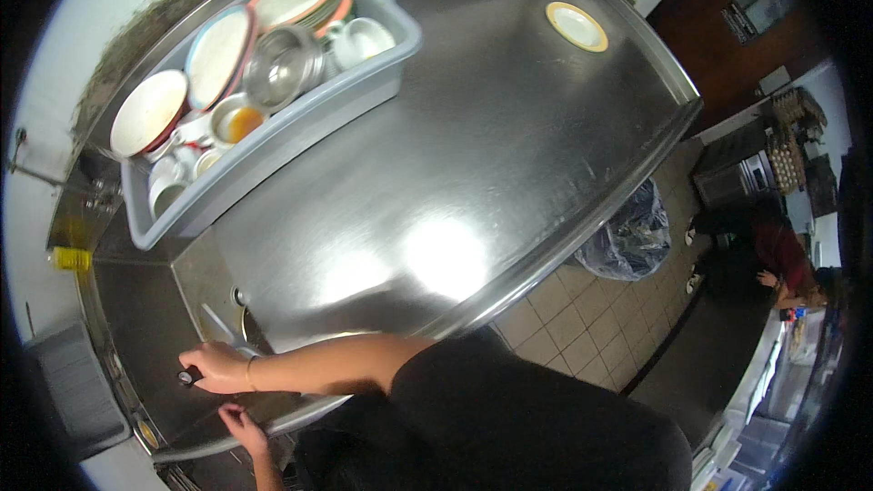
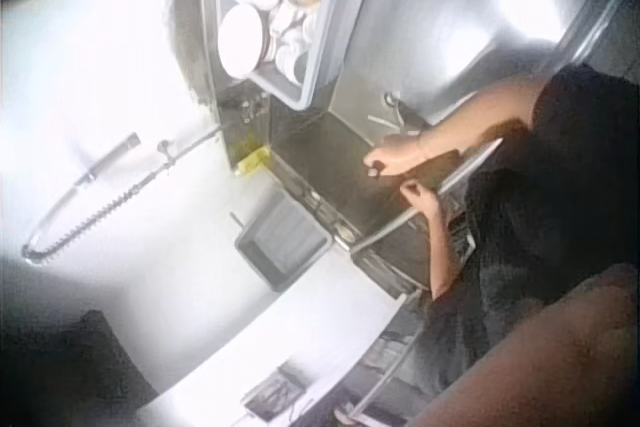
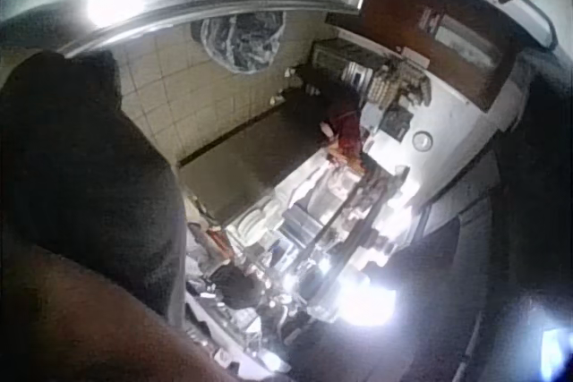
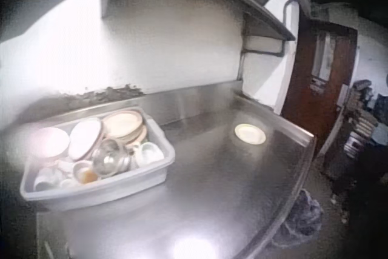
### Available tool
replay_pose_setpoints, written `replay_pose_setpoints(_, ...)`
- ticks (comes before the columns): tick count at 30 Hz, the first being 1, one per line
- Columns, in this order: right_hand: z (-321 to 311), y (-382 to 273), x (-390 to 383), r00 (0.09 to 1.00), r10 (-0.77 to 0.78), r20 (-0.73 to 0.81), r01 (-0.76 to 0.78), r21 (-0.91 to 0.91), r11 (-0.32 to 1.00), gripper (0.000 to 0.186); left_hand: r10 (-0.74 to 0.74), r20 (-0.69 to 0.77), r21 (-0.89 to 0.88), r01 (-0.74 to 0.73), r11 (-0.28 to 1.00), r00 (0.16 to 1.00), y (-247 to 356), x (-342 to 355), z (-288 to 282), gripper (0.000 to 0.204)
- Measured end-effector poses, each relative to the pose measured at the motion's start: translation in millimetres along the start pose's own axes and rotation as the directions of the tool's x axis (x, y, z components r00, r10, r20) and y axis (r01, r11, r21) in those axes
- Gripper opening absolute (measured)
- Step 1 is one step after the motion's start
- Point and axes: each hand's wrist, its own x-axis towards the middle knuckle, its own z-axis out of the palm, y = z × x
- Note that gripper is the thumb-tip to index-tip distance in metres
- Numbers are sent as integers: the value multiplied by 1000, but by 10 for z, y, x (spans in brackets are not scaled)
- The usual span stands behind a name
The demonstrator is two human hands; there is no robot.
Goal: The person clears dishes into a plastic bin, wipes the stainless steel workstation with a squeegee, and then prepares a bowl with water and a sponge to continue cleaning the area.
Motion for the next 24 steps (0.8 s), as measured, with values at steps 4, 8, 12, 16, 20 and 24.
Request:
replay_pose_setpoints(4, -1755, -274, -489, 907, -220, -360, 283, 133, 950, 20, -56, -254, 338, 143, 930, 965, -188, -19, 139, 26)
replay_pose_setpoints(8, -4495, -882, -1222, 852, -423, -307, 251, -469, 846, 14, -36, -573, 635, 471, 612, 819, -598, -270, 52, 48)
replay_pose_setpoints(12, -6524, -1272, -1891, 904, -264, -337, -307, -940, 149, 10, 26, -663, 529, 443, 723, 749, 544, -35, 394, 48)
replay_pose_setpoints(16, -7549, -776, -2057, 933, -3, -359, -357, -928, -108, 20, -74, -737, 560, 668, 490, 672, 34, -83, 440, 50)
replay_pose_setpoints(20, -7137, -208, -1582, 978, -17, -209, -207, -975, 83, 19, -213, -780, 516, 797, 313, 589, -946, -202, 199, 70)
replay_pose_setpoints(24, -6202, -8, -1430, 988, 101, -118, -136, -970, 202, 19, -125, -783, 528, 757, 385, 610, -866, -266, 279, 66)
